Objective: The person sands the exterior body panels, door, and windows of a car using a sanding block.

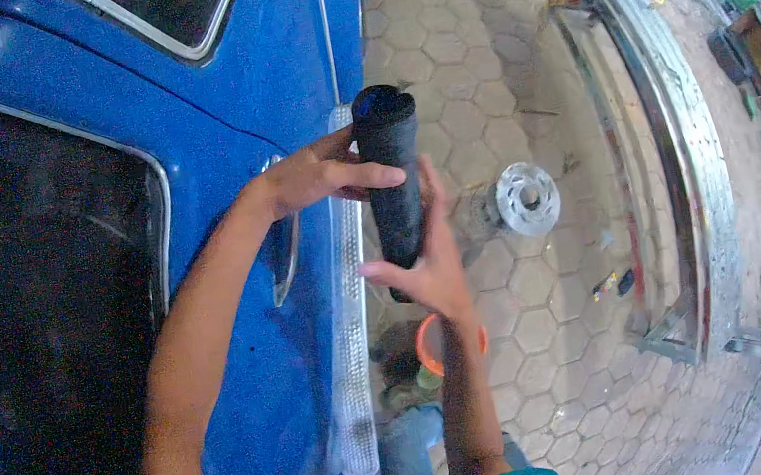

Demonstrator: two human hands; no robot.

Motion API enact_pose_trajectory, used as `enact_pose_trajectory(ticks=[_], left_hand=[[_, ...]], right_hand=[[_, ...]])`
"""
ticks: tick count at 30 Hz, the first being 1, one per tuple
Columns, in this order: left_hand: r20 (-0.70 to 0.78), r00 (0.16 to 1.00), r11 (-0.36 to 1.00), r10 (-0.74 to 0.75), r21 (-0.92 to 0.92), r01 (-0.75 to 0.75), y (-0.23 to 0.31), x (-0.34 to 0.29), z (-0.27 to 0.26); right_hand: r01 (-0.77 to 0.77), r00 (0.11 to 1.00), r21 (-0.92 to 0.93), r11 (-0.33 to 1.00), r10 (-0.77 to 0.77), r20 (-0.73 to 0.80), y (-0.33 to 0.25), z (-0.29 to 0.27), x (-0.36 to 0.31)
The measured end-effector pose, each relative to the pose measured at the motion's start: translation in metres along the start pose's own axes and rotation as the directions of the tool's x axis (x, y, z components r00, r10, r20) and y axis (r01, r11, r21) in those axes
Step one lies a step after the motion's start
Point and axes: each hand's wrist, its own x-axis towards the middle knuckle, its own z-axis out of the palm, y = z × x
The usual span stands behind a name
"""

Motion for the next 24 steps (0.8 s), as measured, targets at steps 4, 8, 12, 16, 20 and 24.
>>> enact_pose_trajectory(ticks=[4,8,12,16,20,24], left_hand=[[0.052,0.998,1.0,-0.019,-0.001,0.019,0.002,-0.008,-0.005],[0.053,0.995,0.94,-0.083,0.335,0.06,-0.013,0.004,-0.01],[-0.117,0.989,0.428,0.094,0.902,0.066,-0.009,-0.006,-0.02],[-0.244,0.907,0.345,0.343,0.931,0.12,-0.014,-0.004,-0.029],[-0.321,0.878,0.296,0.354,0.929,0.22,-0.028,-0.006,-0.036],[-0.359,0.892,0.336,0.275,0.905,0.261,-0.027,-0.008,-0.039]], right_hand=[[-0.068,0.991,-0.145,0.987,0.051,-0.121,0.004,0.023,-0.002],[-0.071,0.994,-0.184,0.98,0.054,-0.095,0.02,0.018,-0.02],[-0.494,0.868,0.125,0.86,0.495,0.025,0.057,0.033,-0.058],[-0.544,0.839,0.101,0.833,0.535,0.101,0.098,0.08,-0.136],[-0.571,0.819,-0.004,0.821,0.57,0.062,0.093,0.115,-0.18],[-0.513,0.855,-0.082,0.854,0.517,0.033,0.1,0.115,-0.111]])
